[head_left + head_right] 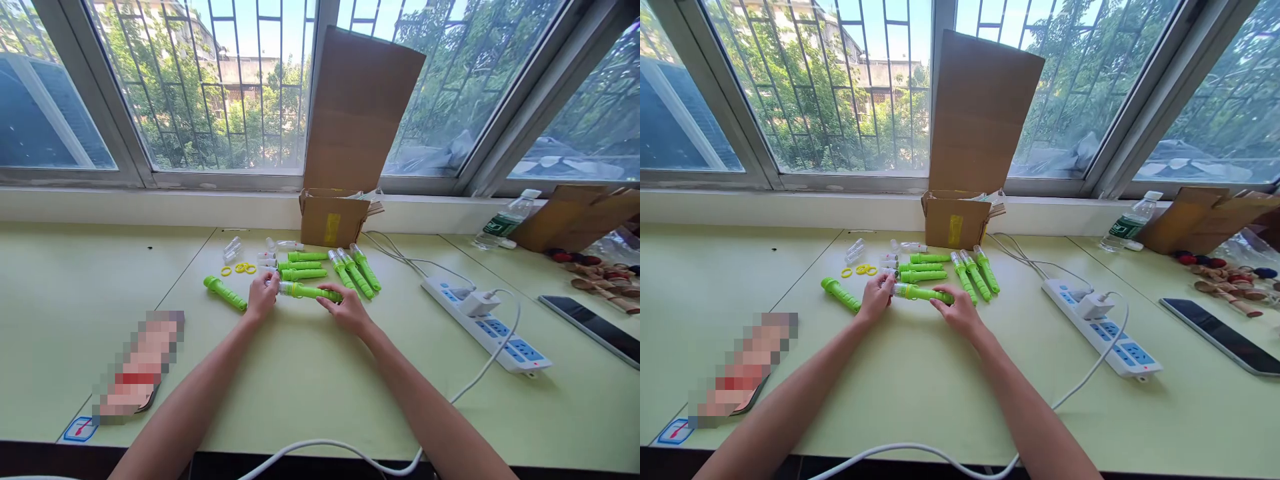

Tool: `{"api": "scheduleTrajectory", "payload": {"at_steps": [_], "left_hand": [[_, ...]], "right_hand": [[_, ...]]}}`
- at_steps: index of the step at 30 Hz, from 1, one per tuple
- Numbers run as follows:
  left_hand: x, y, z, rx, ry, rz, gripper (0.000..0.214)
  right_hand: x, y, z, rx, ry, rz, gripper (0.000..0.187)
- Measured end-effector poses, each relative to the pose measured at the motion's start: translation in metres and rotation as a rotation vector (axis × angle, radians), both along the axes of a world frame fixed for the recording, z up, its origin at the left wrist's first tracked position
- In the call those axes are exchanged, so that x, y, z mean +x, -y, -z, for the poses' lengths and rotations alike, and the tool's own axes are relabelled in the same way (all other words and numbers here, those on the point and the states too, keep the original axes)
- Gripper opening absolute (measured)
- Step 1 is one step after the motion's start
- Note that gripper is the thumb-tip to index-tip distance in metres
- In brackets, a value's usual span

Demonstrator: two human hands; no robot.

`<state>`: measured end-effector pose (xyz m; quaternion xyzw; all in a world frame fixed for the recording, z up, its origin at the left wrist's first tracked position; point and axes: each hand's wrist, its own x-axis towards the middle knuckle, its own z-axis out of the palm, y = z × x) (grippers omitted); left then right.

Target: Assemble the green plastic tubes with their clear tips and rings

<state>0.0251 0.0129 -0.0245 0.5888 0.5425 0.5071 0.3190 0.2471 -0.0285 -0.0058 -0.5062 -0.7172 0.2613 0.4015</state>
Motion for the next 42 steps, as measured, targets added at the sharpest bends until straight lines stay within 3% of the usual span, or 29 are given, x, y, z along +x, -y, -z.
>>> {"api": "scheduleTrajectory", "payload": {"at_steps": [9,17,25,42], "left_hand": [[-0.002,0.000,-0.003,-0.007,0.102,0.043,0.029],[-0.001,0.002,-0.009,0.055,0.189,0.160,0.030],[0.000,0.004,-0.009,0.066,0.102,0.117,0.032],[0.000,0.005,-0.009,0.017,0.046,0.095,0.037]], "right_hand": [[0.001,-0.001,-0.003,-0.133,-0.063,-0.023,0.043],[0.009,-0.005,-0.009,-0.460,-0.282,-0.128,0.045],[0.003,-0.005,-0.001,-0.267,-0.173,-0.029,0.043],[0.001,-0.001,-0.002,-0.088,-0.059,-0.004,0.043]]}}
